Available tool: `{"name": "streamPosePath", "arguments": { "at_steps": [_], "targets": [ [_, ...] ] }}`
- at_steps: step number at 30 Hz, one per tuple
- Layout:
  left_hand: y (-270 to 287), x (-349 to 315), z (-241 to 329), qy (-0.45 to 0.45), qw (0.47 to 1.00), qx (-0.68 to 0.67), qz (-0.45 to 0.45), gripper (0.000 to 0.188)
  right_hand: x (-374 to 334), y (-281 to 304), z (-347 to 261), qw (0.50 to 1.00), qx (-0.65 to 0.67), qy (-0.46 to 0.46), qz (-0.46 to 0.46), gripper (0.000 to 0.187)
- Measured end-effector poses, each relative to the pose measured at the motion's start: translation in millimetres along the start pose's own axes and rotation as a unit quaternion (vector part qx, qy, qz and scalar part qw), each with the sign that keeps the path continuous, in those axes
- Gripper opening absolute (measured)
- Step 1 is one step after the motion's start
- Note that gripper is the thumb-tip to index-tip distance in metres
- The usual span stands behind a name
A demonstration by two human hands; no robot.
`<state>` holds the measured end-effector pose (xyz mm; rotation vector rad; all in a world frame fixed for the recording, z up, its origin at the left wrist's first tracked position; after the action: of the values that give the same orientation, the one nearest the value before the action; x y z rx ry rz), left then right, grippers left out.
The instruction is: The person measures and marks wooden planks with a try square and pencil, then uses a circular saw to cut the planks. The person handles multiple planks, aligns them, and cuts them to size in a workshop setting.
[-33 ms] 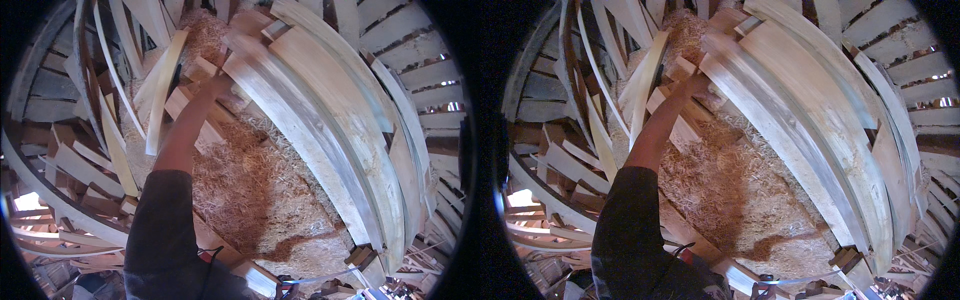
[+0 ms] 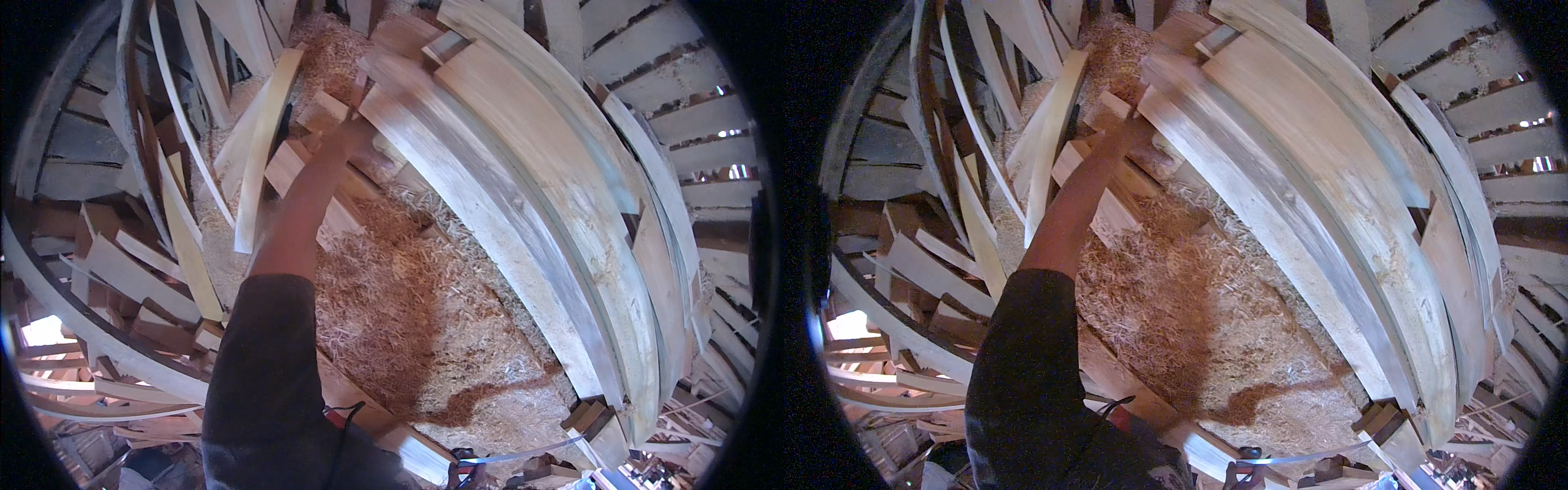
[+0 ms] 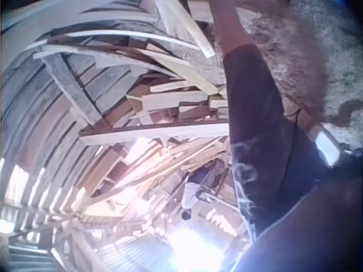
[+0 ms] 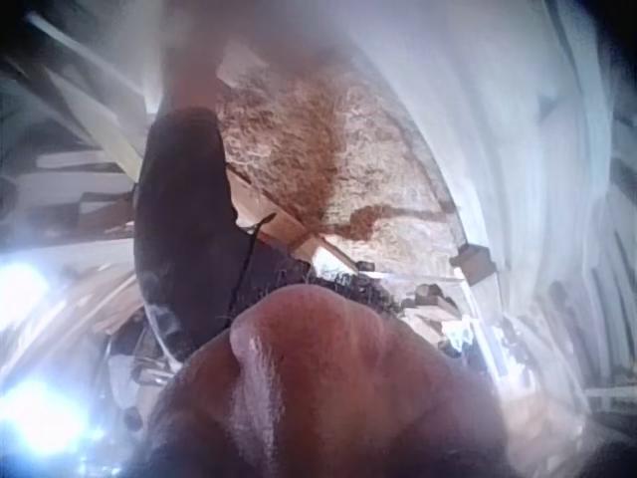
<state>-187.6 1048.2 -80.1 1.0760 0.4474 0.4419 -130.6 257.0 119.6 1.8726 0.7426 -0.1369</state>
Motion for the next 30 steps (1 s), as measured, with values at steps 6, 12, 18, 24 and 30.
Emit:
{"name": "streamPosePath", "arguments": {
  "at_steps": [6, 12, 18, 24, 30],
  "targets": [
    [-15, 18, 9, -0.054, 0.994, 0.06, -0.08, 0.104, -16, -6, 40, 0.945, 0.264, -0.195, -0.009, 0.032],
    [-47, -17, 38, -0.097, 0.986, 0.082, 0.113, 0.089, -11, 7, 24, 0.985, 0.144, -0.098, -0.003, 0.03],
    [-66, -59, 114, 0.08, 0.967, -0.16, 0.183, 0.079, 5, 18, -26, 0.995, -0.06, 0.077, 0.033, 0.031],
    [-26, -99, 162, 0.152, 0.954, -0.225, 0.126, 0.106, 15, 14, -13, 0.988, -0.035, 0.143, 0.046, 0.028],
    [-81, -72, 165, 0.155, 0.957, -0.095, 0.225, 0.135, 33, 2, -38, 0.976, -0.079, 0.193, 0.056, 0.027]
  ]
}}
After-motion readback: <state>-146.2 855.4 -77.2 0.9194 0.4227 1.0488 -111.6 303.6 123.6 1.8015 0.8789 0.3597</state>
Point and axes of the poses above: each hand's wrist, its own x-axis towards the middle knuckle, its own y-axis out of the back of the hand, z = x × y, the point moved 4 cm from there along x, towards the middle knuckle, and after that the axes turned 13 degrees about -x, right-handed, at the moved point
